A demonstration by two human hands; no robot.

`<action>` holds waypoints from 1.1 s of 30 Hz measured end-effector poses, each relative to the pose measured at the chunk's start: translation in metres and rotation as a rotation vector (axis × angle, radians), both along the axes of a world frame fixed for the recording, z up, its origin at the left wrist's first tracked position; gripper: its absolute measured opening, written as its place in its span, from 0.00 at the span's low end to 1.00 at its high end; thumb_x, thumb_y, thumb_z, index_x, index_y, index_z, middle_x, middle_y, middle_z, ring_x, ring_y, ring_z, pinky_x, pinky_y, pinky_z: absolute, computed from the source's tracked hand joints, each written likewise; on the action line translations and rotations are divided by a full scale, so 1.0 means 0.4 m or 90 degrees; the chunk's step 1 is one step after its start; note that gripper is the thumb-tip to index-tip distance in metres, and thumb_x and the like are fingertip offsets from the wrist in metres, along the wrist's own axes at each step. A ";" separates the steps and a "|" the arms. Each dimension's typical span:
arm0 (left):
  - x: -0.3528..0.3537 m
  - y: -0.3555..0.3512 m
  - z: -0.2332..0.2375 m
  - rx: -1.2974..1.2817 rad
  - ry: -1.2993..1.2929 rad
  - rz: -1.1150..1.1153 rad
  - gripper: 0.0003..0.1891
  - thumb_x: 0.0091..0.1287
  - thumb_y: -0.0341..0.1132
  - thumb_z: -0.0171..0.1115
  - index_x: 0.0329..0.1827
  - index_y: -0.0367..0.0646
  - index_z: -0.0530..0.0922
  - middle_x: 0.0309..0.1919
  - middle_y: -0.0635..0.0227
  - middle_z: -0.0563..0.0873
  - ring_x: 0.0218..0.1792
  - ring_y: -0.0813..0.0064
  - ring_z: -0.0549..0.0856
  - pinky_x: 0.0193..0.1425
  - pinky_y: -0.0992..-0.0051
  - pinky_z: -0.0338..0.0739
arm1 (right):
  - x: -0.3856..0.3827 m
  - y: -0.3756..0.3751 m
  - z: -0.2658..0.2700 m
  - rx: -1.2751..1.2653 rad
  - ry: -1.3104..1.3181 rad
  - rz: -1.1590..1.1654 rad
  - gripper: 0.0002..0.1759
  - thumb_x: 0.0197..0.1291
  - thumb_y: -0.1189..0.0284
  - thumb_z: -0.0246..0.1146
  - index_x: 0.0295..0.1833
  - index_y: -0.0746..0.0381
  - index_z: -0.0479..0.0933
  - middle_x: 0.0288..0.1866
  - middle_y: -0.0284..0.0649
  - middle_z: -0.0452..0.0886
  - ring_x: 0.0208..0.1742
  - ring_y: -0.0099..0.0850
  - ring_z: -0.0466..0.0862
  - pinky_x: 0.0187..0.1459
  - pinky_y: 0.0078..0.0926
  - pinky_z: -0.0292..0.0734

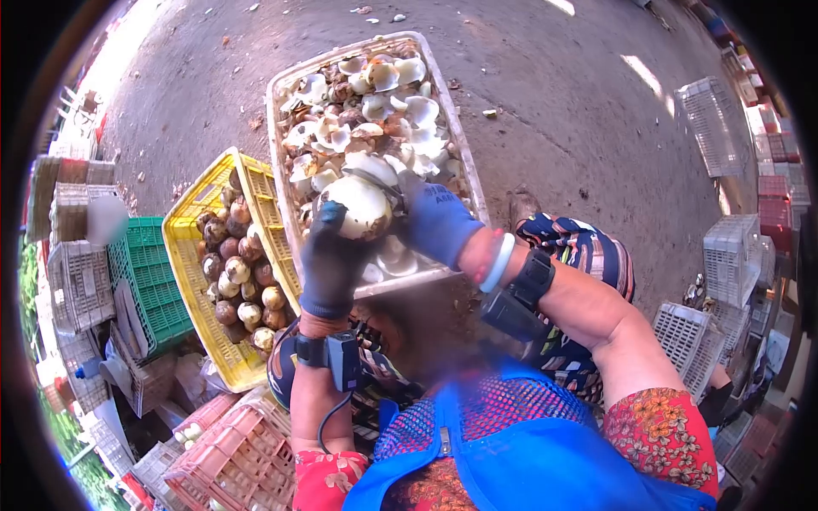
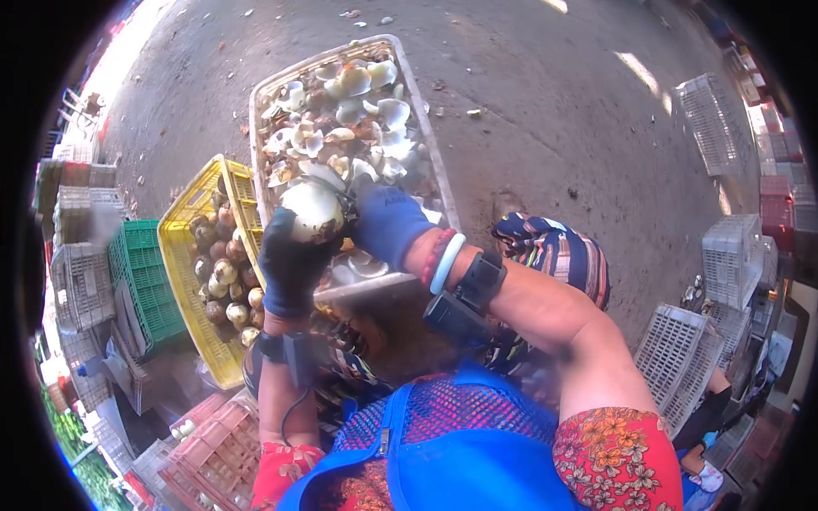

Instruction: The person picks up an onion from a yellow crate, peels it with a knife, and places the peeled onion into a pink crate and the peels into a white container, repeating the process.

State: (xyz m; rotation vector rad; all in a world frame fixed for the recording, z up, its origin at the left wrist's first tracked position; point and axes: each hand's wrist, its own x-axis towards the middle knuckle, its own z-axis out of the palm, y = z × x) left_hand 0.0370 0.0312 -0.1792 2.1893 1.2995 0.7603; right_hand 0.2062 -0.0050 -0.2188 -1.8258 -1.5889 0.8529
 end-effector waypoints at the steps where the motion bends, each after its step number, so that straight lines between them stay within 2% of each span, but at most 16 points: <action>1: 0.001 0.001 -0.009 0.014 0.009 -0.003 0.25 0.52 0.40 0.81 0.50 0.39 0.83 0.39 0.59 0.90 0.40 0.65 0.91 0.47 0.71 0.85 | 0.006 -0.001 -0.003 0.003 -0.068 0.001 0.27 0.61 0.65 0.65 0.61 0.71 0.69 0.43 0.57 0.85 0.46 0.52 0.87 0.47 0.46 0.82; 3: -0.012 0.005 -0.044 0.123 -0.027 -0.024 0.29 0.51 0.42 0.82 0.53 0.39 0.81 0.42 0.60 0.90 0.42 0.66 0.91 0.47 0.71 0.85 | 0.020 0.006 -0.008 0.008 -0.206 0.010 0.16 0.62 0.70 0.62 0.48 0.71 0.77 0.37 0.56 0.85 0.45 0.51 0.88 0.47 0.44 0.81; 6: -0.060 0.033 -0.085 0.345 -0.116 -0.078 0.37 0.46 0.43 0.86 0.57 0.38 0.76 0.46 0.61 0.89 0.45 0.68 0.90 0.46 0.71 0.86 | 0.076 0.005 0.008 -0.198 -0.182 0.114 0.13 0.61 0.69 0.62 0.44 0.68 0.81 0.38 0.56 0.86 0.45 0.52 0.87 0.47 0.44 0.82; 8: -0.077 0.049 -0.080 0.415 -0.068 -0.051 0.40 0.43 0.43 0.88 0.56 0.37 0.74 0.46 0.62 0.88 0.44 0.69 0.90 0.45 0.72 0.85 | 0.058 0.005 -0.050 -0.153 -0.110 -0.040 0.15 0.62 0.65 0.61 0.44 0.65 0.84 0.41 0.55 0.87 0.43 0.53 0.87 0.46 0.43 0.82; 10: -0.091 0.056 -0.070 0.491 0.029 0.001 0.41 0.40 0.42 0.89 0.55 0.35 0.74 0.43 0.62 0.88 0.43 0.71 0.89 0.44 0.73 0.85 | 0.069 -0.010 -0.047 -0.107 -0.088 0.014 0.17 0.62 0.64 0.61 0.48 0.64 0.83 0.42 0.56 0.86 0.42 0.55 0.87 0.46 0.44 0.82; 12: -0.087 0.062 -0.056 0.486 0.020 -0.021 0.43 0.40 0.43 0.89 0.56 0.35 0.73 0.45 0.60 0.86 0.44 0.69 0.88 0.45 0.73 0.85 | 0.077 -0.001 -0.121 -0.042 0.035 0.001 0.22 0.64 0.55 0.68 0.47 0.64 0.79 0.27 0.41 0.82 0.27 0.38 0.84 0.30 0.33 0.80; 14: -0.082 0.066 -0.041 0.488 0.027 -0.019 0.45 0.41 0.46 0.88 0.58 0.33 0.72 0.49 0.57 0.84 0.47 0.67 0.87 0.48 0.71 0.84 | 0.067 0.008 -0.006 -0.191 0.493 -0.160 0.20 0.69 0.54 0.65 0.47 0.62 0.80 0.26 0.32 0.79 0.21 0.27 0.79 0.23 0.25 0.75; 18: -0.031 0.042 0.008 0.086 -0.217 0.029 0.47 0.42 0.49 0.87 0.61 0.32 0.71 0.49 0.54 0.83 0.47 0.65 0.86 0.52 0.67 0.83 | 0.056 0.016 0.111 -0.290 0.685 -0.155 0.20 0.72 0.53 0.60 0.47 0.60 0.79 0.27 0.30 0.75 0.19 0.20 0.73 0.20 0.20 0.69; 20: -0.028 0.041 0.009 0.008 -0.245 0.002 0.48 0.43 0.45 0.87 0.63 0.30 0.70 0.50 0.54 0.84 0.48 0.66 0.86 0.54 0.68 0.82 | 0.041 0.025 0.112 -0.283 0.702 -0.153 0.18 0.73 0.53 0.60 0.47 0.59 0.78 0.26 0.29 0.74 0.17 0.19 0.72 0.18 0.19 0.67; 22: -0.044 0.056 -0.014 0.174 -0.114 -0.030 0.47 0.45 0.42 0.87 0.65 0.30 0.69 0.49 0.56 0.84 0.48 0.68 0.86 0.54 0.70 0.82 | 0.033 0.030 0.097 -0.253 0.716 -0.136 0.18 0.73 0.54 0.60 0.48 0.58 0.78 0.26 0.29 0.75 0.17 0.18 0.72 0.18 0.19 0.67; 24: -0.024 0.055 -0.029 -0.146 -0.372 -0.020 0.39 0.53 0.40 0.82 0.63 0.31 0.71 0.46 0.58 0.85 0.45 0.71 0.86 0.50 0.73 0.83 | 0.030 0.029 0.095 -0.216 0.724 -0.119 0.17 0.73 0.55 0.60 0.50 0.58 0.77 0.27 0.30 0.75 0.18 0.18 0.72 0.18 0.19 0.67; 26: -0.009 0.064 0.027 -0.603 -0.594 0.033 0.31 0.59 0.39 0.77 0.61 0.33 0.73 0.43 0.61 0.86 0.41 0.72 0.87 0.48 0.75 0.83 | 0.030 0.029 0.104 -0.172 0.723 -0.101 0.17 0.73 0.56 0.61 0.53 0.57 0.77 0.28 0.30 0.76 0.18 0.17 0.73 0.18 0.18 0.67; 28: 0.004 0.048 0.031 -0.678 -0.573 -0.006 0.25 0.64 0.42 0.72 0.58 0.36 0.76 0.40 0.62 0.87 0.37 0.72 0.87 0.45 0.76 0.83 | 0.050 0.022 0.124 -0.151 0.686 -0.073 0.16 0.72 0.59 0.63 0.56 0.58 0.76 0.33 0.31 0.79 0.23 0.18 0.76 0.23 0.18 0.72; 30: 0.017 0.022 0.004 -0.361 -0.318 -0.129 0.23 0.68 0.50 0.66 0.55 0.39 0.80 0.38 0.63 0.87 0.34 0.72 0.88 0.42 0.76 0.83 | 0.046 0.022 0.115 -0.035 0.626 -0.021 0.16 0.70 0.64 0.65 0.58 0.59 0.75 0.38 0.32 0.81 0.31 0.18 0.79 0.31 0.19 0.76; 32: 0.006 0.044 -0.010 -0.501 -0.225 -0.187 0.41 0.67 0.69 0.57 0.69 0.42 0.70 0.57 0.57 0.83 0.63 0.61 0.77 0.69 0.51 0.70 | 0.020 0.019 0.083 0.170 0.536 0.056 0.17 0.68 0.70 0.67 0.59 0.60 0.74 0.42 0.33 0.82 0.39 0.19 0.82 0.41 0.20 0.80; 33: 0.009 0.047 -0.017 -0.597 -0.383 -0.140 0.42 0.67 0.70 0.57 0.69 0.42 0.70 0.57 0.56 0.83 0.63 0.59 0.77 0.69 0.52 0.70 | 0.021 0.010 0.078 0.168 0.532 0.077 0.18 0.68 0.74 0.67 0.60 0.62 0.74 0.49 0.32 0.82 0.49 0.19 0.80 0.53 0.22 0.78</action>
